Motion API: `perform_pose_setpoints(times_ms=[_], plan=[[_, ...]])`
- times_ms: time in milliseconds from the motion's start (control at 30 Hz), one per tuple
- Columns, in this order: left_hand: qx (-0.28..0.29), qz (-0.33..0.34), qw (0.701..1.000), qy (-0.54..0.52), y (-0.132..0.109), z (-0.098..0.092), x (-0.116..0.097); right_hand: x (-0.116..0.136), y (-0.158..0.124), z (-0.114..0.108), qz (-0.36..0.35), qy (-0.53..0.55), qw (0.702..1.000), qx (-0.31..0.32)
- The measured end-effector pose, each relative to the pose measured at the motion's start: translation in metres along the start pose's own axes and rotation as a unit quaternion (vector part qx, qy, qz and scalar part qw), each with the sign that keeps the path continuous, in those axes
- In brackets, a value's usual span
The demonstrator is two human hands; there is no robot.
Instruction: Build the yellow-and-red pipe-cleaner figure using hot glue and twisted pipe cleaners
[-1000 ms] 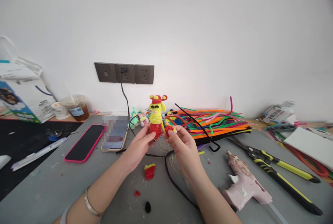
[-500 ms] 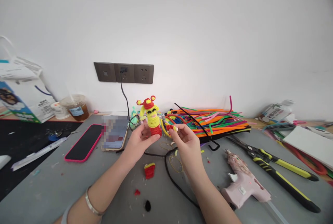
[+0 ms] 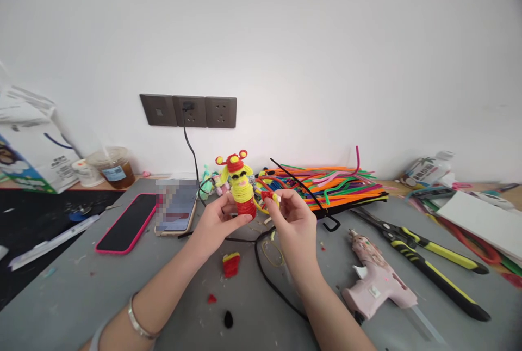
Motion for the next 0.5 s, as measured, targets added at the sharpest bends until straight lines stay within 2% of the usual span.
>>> perform_pose_setpoints(times_ms=[267,500], plan=[[0.004,0.01,1.0,-0.005,-0.001,0.001,-0.001,-0.002,0.0,0.0,0.014,0.016,1.0,0.003],[0.013,0.004,1.0,-0.004,0.0,0.001,0.001,0.008,0.0,0.001,-0.027,-0.03,0.999,0.011]])
Point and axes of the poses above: each hand's wrist, its own y-axis towards the middle knuckle, its own z-axis out of the palm, x = y × z, the point moved 3 cm from there along y, towards the middle knuckle, and after that the axes turned 9 degrees about -z, right-handed, at the moved point
